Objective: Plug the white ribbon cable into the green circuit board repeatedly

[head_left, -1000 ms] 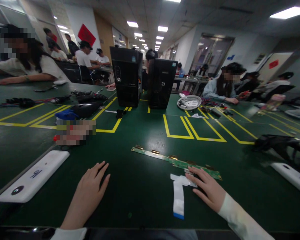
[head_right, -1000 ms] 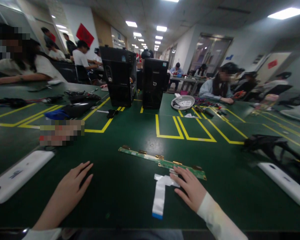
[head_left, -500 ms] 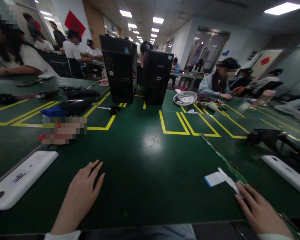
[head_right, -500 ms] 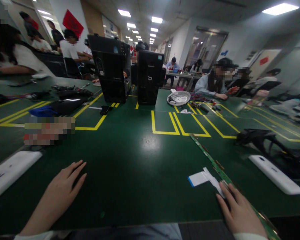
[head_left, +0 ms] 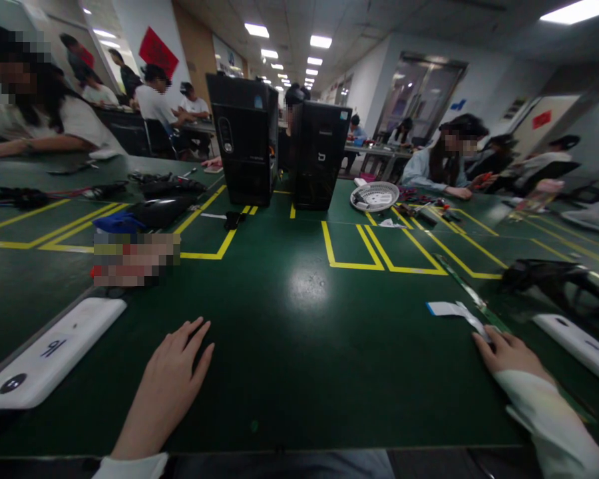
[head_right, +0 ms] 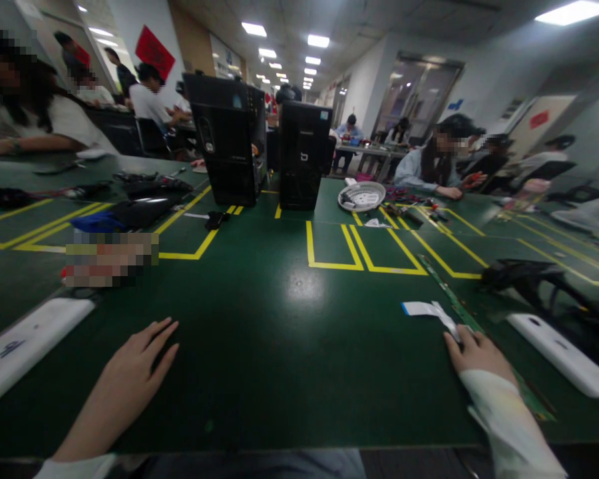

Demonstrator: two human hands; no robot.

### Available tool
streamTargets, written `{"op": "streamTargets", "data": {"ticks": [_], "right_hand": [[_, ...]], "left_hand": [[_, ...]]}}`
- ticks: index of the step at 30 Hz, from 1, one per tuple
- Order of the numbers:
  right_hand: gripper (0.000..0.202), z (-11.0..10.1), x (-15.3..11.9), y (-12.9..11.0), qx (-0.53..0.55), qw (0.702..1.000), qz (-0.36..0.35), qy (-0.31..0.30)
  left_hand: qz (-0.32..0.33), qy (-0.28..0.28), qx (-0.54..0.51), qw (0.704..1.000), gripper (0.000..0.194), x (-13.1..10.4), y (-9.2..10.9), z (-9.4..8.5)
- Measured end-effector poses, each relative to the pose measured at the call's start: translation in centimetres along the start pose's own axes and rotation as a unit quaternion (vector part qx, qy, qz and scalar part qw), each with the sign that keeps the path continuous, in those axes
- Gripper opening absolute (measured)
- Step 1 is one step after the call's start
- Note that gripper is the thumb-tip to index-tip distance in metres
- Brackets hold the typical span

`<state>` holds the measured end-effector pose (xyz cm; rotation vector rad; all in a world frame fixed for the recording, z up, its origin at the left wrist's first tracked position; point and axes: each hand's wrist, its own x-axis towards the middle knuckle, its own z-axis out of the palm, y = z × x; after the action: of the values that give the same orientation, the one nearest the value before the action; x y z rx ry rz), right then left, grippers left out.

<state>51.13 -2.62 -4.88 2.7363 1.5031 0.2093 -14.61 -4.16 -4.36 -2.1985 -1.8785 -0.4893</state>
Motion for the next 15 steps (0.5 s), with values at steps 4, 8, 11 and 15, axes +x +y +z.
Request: {"op": "streamTargets", "data": {"ticks": [4, 8, 11, 15], "right_hand": [[0.07, -2.1, 1.2, -1.8, 0.005, 0.996, 0.056, -0.073], [0.07, -2.8, 1.3, -2.7, 0.019, 0.994, 0.087, -0.065], [0.07, -2.8, 1.3, -2.8, 0.023, 0.994, 0.09, -0.066], [0.066, -2.3, 1.4, -2.5, 0.03, 0.996, 0.077, -0.043]], "left_hand": [[-0.007, -0.013, 0.001, 1.0, 0.059, -0.1, -0.1, -0.1], [-0.009, -0.014, 0.0, 1.0, 0.059, -0.1, -0.1, -0.1], [-0.005, -0.009, -0.002, 1.0, 0.058, -0.2, -0.2, 0.1], [-0.003, -0.009, -0.003, 1.0, 0.056, -0.3, -0.5, 0.4]]}}
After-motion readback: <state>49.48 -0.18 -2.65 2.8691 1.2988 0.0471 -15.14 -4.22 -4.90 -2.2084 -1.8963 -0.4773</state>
